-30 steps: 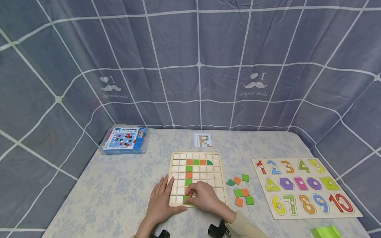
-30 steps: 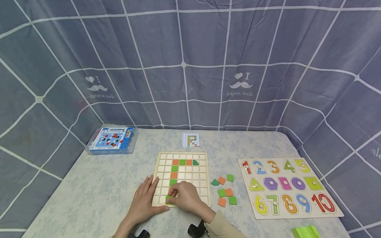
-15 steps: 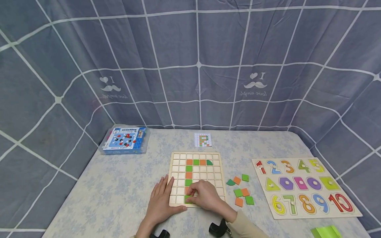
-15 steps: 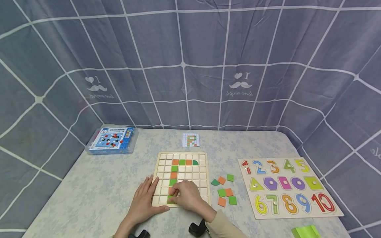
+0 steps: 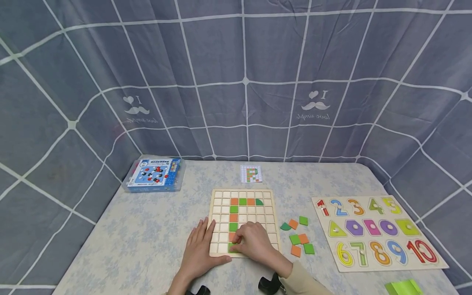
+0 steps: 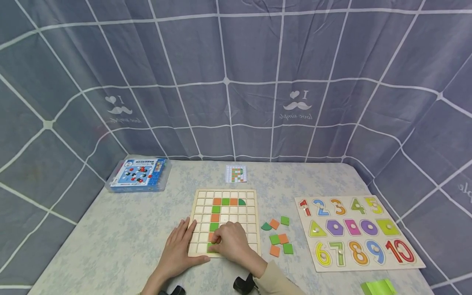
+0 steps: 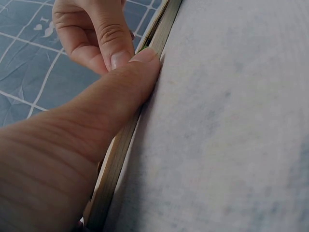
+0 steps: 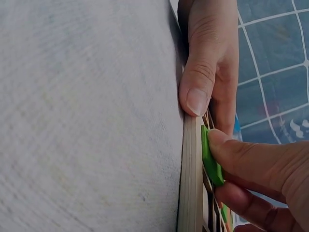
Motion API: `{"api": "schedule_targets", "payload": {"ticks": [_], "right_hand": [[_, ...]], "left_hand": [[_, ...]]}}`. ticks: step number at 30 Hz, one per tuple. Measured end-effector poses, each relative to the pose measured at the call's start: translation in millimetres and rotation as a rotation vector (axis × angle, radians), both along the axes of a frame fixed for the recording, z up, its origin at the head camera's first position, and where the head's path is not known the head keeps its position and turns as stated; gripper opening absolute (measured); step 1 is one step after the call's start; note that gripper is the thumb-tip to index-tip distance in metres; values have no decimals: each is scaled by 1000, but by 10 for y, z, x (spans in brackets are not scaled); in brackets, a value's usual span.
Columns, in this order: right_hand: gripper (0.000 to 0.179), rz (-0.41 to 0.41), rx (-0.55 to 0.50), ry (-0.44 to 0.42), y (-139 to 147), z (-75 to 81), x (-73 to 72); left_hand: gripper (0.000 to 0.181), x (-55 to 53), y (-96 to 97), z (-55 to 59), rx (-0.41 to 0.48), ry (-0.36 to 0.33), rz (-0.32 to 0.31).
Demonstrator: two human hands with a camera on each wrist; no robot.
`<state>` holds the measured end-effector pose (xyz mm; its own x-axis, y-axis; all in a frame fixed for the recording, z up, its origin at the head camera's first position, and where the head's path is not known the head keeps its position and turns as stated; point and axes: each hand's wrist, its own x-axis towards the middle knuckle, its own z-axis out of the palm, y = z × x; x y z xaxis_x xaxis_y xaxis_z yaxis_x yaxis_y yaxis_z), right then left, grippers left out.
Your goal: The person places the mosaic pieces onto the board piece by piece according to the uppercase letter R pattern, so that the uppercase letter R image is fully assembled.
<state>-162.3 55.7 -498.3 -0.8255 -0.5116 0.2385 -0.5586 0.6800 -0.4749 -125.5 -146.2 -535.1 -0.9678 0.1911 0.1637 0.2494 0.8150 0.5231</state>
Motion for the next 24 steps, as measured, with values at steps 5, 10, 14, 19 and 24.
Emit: {"api": "schedule_targets", "payload": {"ticks": [5, 10, 14, 19, 24], "right_hand": [[17, 22, -12, 1, 5, -4, -13], [16, 48, -20, 5, 24, -25, -20], [15, 83, -49, 7, 58, -43, -20], [14, 106, -91, 20, 136, -51, -24], [9, 88, -138, 28, 280, -20, -72]], "left_hand": [[115, -12, -1, 12, -1, 0, 6], [115, -13, 2, 14, -5, -3, 8], [115, -8, 4, 7, -2, 5, 5], [114, 2, 5, -2, -3, 17, 6], [114, 5, 9, -2, 1, 29, 2]]}}
